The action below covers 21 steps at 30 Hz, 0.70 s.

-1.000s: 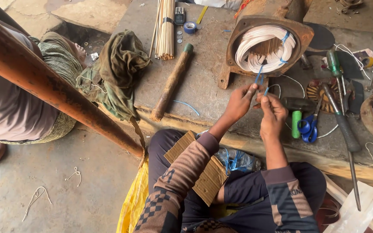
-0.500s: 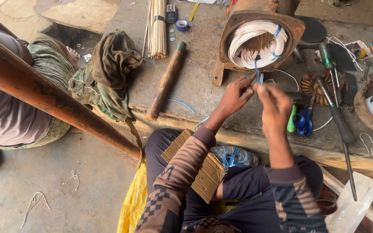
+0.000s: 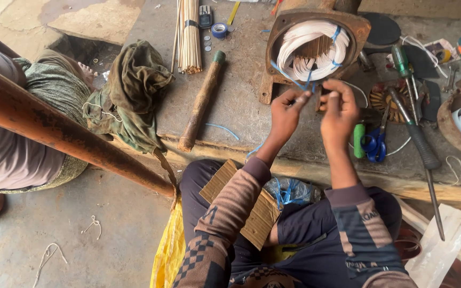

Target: The person sits on the ground at a workbench and secures a coil of white wire on a wooden winding form using blue plastic strapping. They thread and tighten the strap by hand around the coil, tap it with a hammer, and cut the excess strap with scissors.

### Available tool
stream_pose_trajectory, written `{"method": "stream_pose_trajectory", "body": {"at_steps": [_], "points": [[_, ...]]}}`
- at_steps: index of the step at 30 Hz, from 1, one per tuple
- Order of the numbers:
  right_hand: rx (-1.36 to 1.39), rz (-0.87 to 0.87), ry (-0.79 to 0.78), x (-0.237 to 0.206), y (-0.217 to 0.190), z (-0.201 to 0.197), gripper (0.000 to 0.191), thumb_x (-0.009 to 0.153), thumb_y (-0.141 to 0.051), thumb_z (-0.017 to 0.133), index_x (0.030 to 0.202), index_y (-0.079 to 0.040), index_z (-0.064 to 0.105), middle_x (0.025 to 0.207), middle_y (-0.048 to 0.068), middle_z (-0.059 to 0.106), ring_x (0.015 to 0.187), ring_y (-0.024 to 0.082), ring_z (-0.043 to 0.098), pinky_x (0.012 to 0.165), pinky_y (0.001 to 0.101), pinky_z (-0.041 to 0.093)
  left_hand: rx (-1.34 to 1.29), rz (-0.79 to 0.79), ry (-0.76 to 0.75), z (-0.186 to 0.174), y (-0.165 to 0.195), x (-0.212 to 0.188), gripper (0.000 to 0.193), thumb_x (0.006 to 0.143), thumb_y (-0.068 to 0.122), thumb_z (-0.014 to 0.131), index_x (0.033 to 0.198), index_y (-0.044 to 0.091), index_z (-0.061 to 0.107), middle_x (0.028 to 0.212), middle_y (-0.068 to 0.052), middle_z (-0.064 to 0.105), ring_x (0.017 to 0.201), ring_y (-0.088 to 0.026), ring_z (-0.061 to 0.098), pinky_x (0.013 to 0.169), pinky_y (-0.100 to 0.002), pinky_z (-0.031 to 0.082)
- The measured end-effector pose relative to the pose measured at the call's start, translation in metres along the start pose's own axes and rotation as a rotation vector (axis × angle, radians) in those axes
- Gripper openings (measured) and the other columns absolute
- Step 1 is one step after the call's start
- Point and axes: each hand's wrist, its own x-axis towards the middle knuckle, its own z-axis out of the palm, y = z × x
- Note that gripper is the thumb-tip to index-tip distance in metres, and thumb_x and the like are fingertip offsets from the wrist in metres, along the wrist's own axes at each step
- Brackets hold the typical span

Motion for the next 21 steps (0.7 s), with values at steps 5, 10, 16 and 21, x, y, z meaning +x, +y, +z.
{"method": "stream_pose_trajectory", "body": {"at_steps": [5,10,16,21], "points": [[0.229,0.622,-0.089,-0.011,0.039,0.013,0.021,0.108,-0.027,0.057,0.121,-0.012,0.065,0.093,-0.002,0.063,0.079,0.01,0.058,0.064,0.0285,0.045,-0.4,-0.35,0.05,0.005,-0.01,-0.012,0.014,0.098,0.015,0.065,0.089,0.005,0.068,0.081,0.003,0.065,0.072,-0.005,0.058,0.058,-0.026,0.048],[0.832,0.849,-0.217,0.01,0.048,0.026,0.03,0.105,-0.033,0.056,0.122,-0.014,0.071,0.106,-0.002,0.07,0.097,0.008,0.065,0.087,0.0259,0.052,-0.335,-0.205,0.055,0.003,-0.01,-0.013,0.02,0.104,0.016,0.065,0.088,0.002,0.066,0.082,0.002,0.063,0.076,-0.004,0.055,0.067,-0.023,0.045],[1.15,0.786,-0.002,0.005,0.051,0.048,0.019,0.1,-0.03,0.061,0.107,-0.014,0.069,0.098,-0.001,0.07,0.093,0.012,0.067,0.087,0.0284,0.054,0.563,0.031,0.09,-0.003,0.011,-0.011,0.024,0.1,0.02,0.069,0.086,0.001,0.071,0.09,-0.014,0.067,0.096,-0.029,0.058,0.085,-0.039,0.048],[1.177,0.682,0.03,-0.002,0.065,0.044,0.013,0.103,-0.023,0.067,0.11,-0.012,0.069,0.094,-0.004,0.068,0.084,0.007,0.061,0.076,0.0226,0.049,0.649,0.359,0.201,-0.003,0.034,0.012,0.022,0.1,0.024,0.065,0.11,0.005,0.065,0.124,-0.021,0.061,0.114,-0.034,0.057,0.097,-0.043,0.047]]}}
